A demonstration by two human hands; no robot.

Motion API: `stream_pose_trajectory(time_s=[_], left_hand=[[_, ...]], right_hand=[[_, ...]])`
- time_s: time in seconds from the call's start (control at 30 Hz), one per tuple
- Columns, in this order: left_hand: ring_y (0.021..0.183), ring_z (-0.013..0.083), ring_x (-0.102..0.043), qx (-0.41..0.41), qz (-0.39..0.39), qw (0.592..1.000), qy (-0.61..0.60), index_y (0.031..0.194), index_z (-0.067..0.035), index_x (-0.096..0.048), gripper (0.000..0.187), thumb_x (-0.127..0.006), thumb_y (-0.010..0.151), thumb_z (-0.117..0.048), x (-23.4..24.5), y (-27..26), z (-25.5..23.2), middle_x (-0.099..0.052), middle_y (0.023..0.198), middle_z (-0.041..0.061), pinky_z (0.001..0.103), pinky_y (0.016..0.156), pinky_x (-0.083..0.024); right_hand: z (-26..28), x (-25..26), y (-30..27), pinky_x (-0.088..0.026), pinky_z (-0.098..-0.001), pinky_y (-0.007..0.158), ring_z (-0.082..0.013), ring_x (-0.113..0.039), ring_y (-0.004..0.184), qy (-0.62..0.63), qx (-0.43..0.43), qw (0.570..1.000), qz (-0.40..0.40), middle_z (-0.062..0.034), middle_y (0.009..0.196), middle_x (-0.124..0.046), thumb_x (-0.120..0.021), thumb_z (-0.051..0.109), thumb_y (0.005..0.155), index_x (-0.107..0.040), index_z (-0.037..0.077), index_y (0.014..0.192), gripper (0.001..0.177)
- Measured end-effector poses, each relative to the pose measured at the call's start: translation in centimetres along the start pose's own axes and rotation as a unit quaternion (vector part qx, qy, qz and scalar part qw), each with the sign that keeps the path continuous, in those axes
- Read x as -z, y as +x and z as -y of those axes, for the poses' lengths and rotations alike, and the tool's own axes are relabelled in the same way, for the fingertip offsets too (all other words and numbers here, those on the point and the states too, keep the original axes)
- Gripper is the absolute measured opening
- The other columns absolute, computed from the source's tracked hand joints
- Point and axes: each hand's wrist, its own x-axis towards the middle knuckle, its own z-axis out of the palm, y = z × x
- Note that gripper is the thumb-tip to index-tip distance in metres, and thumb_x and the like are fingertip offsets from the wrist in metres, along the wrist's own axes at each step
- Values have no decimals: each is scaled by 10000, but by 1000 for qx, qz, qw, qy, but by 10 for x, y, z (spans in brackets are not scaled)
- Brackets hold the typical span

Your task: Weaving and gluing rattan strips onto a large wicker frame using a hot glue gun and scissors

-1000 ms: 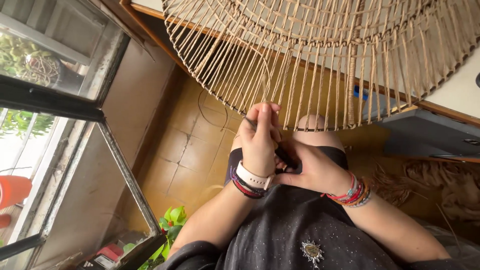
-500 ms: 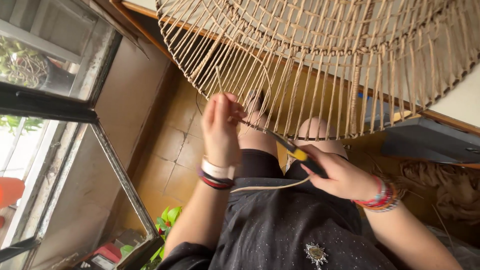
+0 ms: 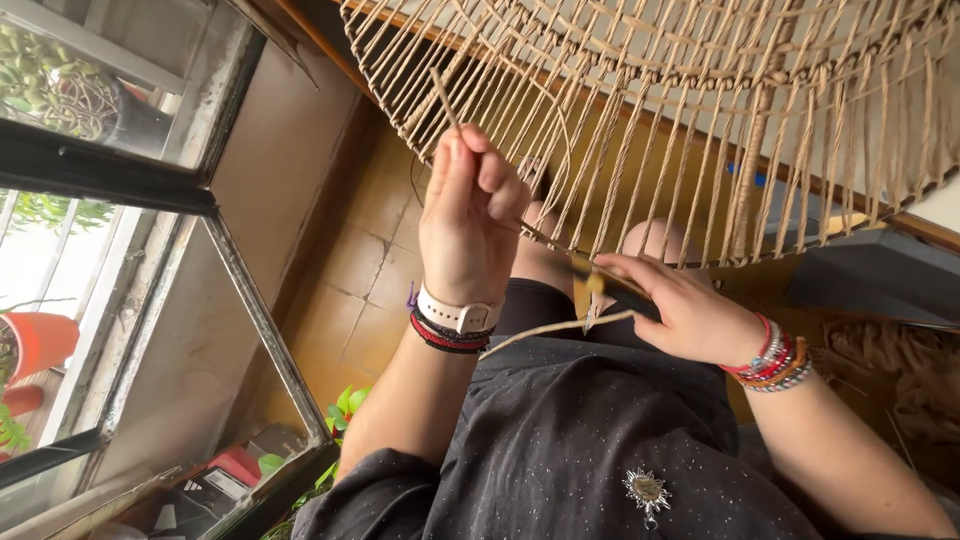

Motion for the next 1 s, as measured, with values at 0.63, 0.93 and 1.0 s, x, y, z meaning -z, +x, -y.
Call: stream_pose_trajectory(time_s=[0.63, 0.93, 1.0], left_hand=[[657, 156, -571, 166, 167, 821, 520, 995, -183, -724, 214, -549, 1064, -286, 33, -40, -24, -601, 681, -22, 268, 647, -478], [539, 260, -624, -154, 58, 389, 907, 828, -243, -638, 175, -612, 996, -284, 64, -9, -79, -579, 624, -1, 413, 492, -498], [561, 287, -569, -193, 68, 465, 861, 831, -185, -618, 246, -601, 1057, -283, 57, -3, -77, -552, 677, 18, 431, 479, -430]], right_hand=[[-18, -77, 19, -553, -397, 867, -307, -658, 1165, 494, 29, 823, -278, -191, 1257, -592, -478, 256, 1060, -502, -19, 1270, 346], [-7, -33, -9, -567, -286, 632, -306, -723, 984, 441, 3, 864, -243, -250, 1176, -687, -546, 66, 979, -500, 16, 1226, 257], [-9, -27, -13, -504, -279, 665, -266, -697, 934, 420, -28, 876, -236, -208, 1016, -716, -568, 73, 980, -531, 35, 1209, 235]])
